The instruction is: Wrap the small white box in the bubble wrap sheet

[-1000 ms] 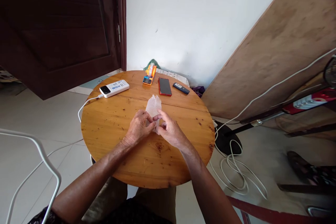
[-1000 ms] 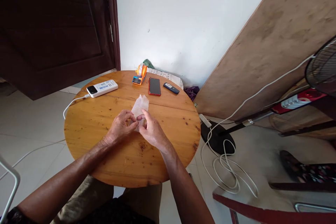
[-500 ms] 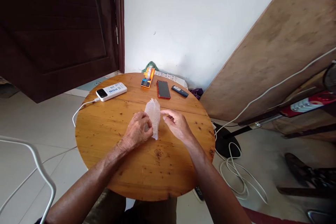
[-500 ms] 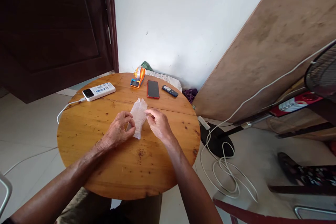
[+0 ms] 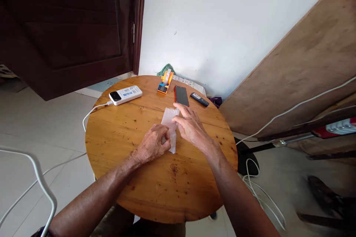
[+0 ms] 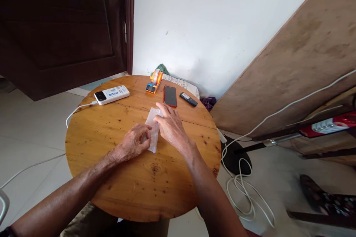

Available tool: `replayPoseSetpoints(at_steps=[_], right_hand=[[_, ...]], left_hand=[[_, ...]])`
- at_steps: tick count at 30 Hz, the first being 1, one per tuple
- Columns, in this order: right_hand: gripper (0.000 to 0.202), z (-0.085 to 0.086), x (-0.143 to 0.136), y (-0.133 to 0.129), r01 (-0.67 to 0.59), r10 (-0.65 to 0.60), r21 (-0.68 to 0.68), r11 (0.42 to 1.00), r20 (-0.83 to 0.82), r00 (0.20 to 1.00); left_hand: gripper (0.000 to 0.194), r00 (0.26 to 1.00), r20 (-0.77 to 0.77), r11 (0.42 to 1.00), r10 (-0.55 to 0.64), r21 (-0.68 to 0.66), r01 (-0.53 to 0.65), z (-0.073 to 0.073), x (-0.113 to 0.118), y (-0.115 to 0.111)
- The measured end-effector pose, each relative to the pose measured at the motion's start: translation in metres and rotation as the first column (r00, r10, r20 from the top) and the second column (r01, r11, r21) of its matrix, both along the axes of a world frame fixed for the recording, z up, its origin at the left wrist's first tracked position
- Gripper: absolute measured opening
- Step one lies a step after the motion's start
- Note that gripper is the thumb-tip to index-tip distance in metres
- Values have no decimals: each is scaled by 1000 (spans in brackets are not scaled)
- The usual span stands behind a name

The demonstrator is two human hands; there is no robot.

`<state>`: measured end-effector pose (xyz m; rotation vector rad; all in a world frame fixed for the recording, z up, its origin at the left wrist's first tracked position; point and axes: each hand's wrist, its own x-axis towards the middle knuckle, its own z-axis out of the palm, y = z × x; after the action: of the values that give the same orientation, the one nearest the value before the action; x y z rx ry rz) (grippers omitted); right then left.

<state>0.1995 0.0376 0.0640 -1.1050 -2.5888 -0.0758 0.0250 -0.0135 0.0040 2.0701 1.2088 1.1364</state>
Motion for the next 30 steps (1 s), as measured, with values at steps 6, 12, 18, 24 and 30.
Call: replayPoseSetpoints(at_steps=[6,12,18,24,30], right_hand=[[20,-14,-9,16,-32,30,-114,993,-21,999],[17,-44,-4,32,0,-34,-166,986,-205,978],[19,-55,20,37,174,-233,-157,972,-570,788],[26,-53,17,34,179,-327,-288,941,-629,706],[64,-31,2,58,135,-348,-450,883,-436,830]], left_hand=[[17,999,24,999,27,44,-28,-3,1,-2],[31,994,-96,989,-44,134,56,3,-1,-6],[25,996,-86,986,-37,160,50,0,-1,-4],[25,998,-63,984,-21,173,32,-5,0,-5],[28,995,-89,993,-35,110,45,-7,-1,-6]])
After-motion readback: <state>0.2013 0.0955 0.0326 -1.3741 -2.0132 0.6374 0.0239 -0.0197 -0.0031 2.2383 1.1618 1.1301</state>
